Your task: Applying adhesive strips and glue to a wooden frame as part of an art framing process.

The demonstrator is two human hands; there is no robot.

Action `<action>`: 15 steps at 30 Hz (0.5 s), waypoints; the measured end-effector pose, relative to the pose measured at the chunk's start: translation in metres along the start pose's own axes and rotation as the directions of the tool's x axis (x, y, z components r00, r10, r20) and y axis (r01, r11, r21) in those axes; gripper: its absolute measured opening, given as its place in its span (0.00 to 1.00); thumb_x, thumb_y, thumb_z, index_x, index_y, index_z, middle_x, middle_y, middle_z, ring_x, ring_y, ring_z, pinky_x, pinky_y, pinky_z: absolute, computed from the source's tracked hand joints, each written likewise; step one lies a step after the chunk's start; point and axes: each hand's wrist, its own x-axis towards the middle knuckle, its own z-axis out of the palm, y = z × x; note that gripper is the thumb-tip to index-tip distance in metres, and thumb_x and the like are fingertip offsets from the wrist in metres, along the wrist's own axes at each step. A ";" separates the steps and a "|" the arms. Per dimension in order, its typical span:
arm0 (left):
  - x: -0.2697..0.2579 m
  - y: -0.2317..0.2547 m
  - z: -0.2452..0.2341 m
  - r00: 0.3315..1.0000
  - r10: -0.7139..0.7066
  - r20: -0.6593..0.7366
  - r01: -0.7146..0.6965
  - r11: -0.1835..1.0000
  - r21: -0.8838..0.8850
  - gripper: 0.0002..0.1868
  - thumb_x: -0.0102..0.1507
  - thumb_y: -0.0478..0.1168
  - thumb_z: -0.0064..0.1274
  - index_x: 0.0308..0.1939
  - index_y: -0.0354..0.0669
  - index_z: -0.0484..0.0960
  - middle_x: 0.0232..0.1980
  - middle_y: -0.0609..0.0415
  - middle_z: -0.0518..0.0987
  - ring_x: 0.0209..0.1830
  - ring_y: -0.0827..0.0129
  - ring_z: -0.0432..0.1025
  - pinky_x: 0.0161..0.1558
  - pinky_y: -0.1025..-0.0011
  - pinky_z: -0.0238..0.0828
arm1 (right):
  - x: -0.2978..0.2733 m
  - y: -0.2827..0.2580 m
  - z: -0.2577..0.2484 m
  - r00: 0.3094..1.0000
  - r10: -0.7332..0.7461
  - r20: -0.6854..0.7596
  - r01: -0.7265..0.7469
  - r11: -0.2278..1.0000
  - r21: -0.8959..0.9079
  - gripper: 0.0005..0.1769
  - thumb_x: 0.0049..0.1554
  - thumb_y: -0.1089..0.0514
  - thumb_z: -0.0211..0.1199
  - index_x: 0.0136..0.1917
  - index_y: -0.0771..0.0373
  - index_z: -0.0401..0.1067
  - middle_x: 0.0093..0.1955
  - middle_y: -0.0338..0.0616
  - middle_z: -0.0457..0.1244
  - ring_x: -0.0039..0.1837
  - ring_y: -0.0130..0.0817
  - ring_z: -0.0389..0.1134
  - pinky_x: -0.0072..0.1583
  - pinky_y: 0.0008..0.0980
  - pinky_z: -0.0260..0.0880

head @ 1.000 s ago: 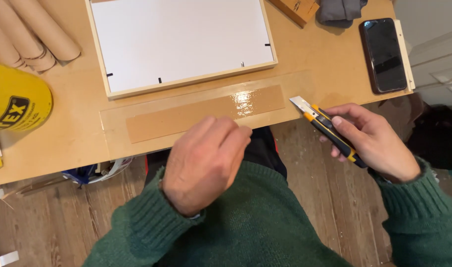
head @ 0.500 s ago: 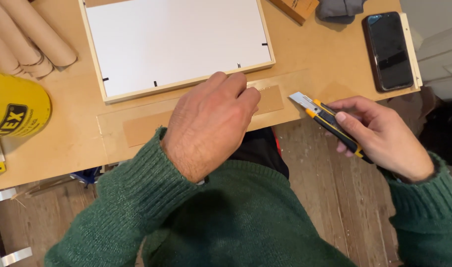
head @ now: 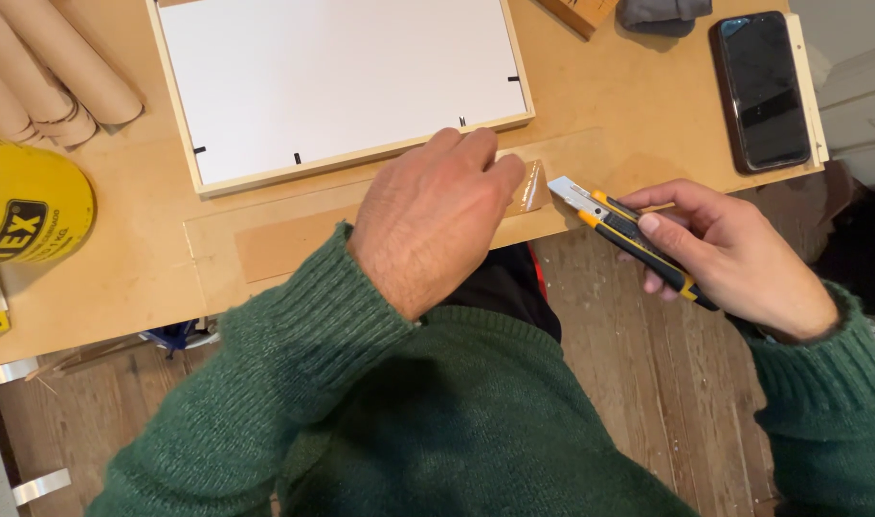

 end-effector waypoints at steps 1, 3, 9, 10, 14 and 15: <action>0.003 0.001 0.001 1.000 -0.002 0.018 0.002 1.000 -0.029 0.07 0.61 0.36 0.51 0.42 0.41 0.79 0.41 0.50 0.76 0.44 0.56 0.72 0.43 0.58 0.72 | 0.000 -0.001 0.000 1.000 -0.005 0.004 0.005 1.000 0.009 0.20 0.63 0.55 0.51 0.66 0.61 0.69 0.43 0.44 0.70 0.35 0.27 0.68 0.37 0.28 0.71; 0.010 0.002 0.002 0.999 -0.006 0.038 0.008 0.998 -0.059 0.08 0.61 0.35 0.51 0.44 0.42 0.80 0.41 0.50 0.75 0.43 0.55 0.72 0.42 0.57 0.72 | -0.001 -0.001 0.001 1.000 -0.008 0.011 0.008 1.000 0.018 0.20 0.63 0.55 0.51 0.66 0.61 0.69 0.43 0.44 0.70 0.35 0.27 0.68 0.37 0.28 0.71; 0.031 0.001 0.019 0.981 0.132 0.143 -0.111 0.983 -0.143 0.08 0.62 0.37 0.51 0.44 0.44 0.81 0.43 0.46 0.73 0.44 0.52 0.73 0.41 0.55 0.72 | -0.001 -0.001 0.005 0.999 -0.045 0.010 0.045 0.999 0.028 0.20 0.63 0.56 0.51 0.66 0.62 0.69 0.44 0.43 0.71 0.35 0.26 0.69 0.37 0.28 0.70; 0.032 0.001 0.023 0.984 0.117 0.133 -0.099 0.986 -0.136 0.07 0.61 0.37 0.52 0.42 0.44 0.81 0.43 0.46 0.74 0.44 0.52 0.74 0.41 0.55 0.73 | -0.002 0.000 0.006 0.999 -0.037 0.010 0.036 0.999 0.029 0.20 0.63 0.56 0.52 0.66 0.62 0.69 0.44 0.43 0.71 0.35 0.26 0.69 0.37 0.28 0.70; 0.041 0.004 0.031 0.988 -0.009 0.157 0.040 0.980 -0.193 0.13 0.64 0.45 0.56 0.45 0.39 0.77 0.41 0.45 0.77 0.41 0.48 0.76 0.41 0.53 0.73 | 0.001 0.011 0.005 0.999 -0.052 0.014 0.052 0.998 0.030 0.20 0.63 0.56 0.52 0.67 0.62 0.70 0.41 0.44 0.69 0.35 0.27 0.69 0.37 0.28 0.71; 0.042 0.004 0.035 0.987 -0.010 0.160 0.041 0.980 -0.195 0.13 0.64 0.45 0.56 0.45 0.39 0.77 0.41 0.45 0.77 0.41 0.48 0.76 0.41 0.53 0.73 | 0.001 0.013 0.006 0.999 -0.049 0.016 0.049 0.998 0.031 0.20 0.63 0.56 0.52 0.67 0.62 0.70 0.41 0.44 0.69 0.35 0.27 0.69 0.37 0.28 0.71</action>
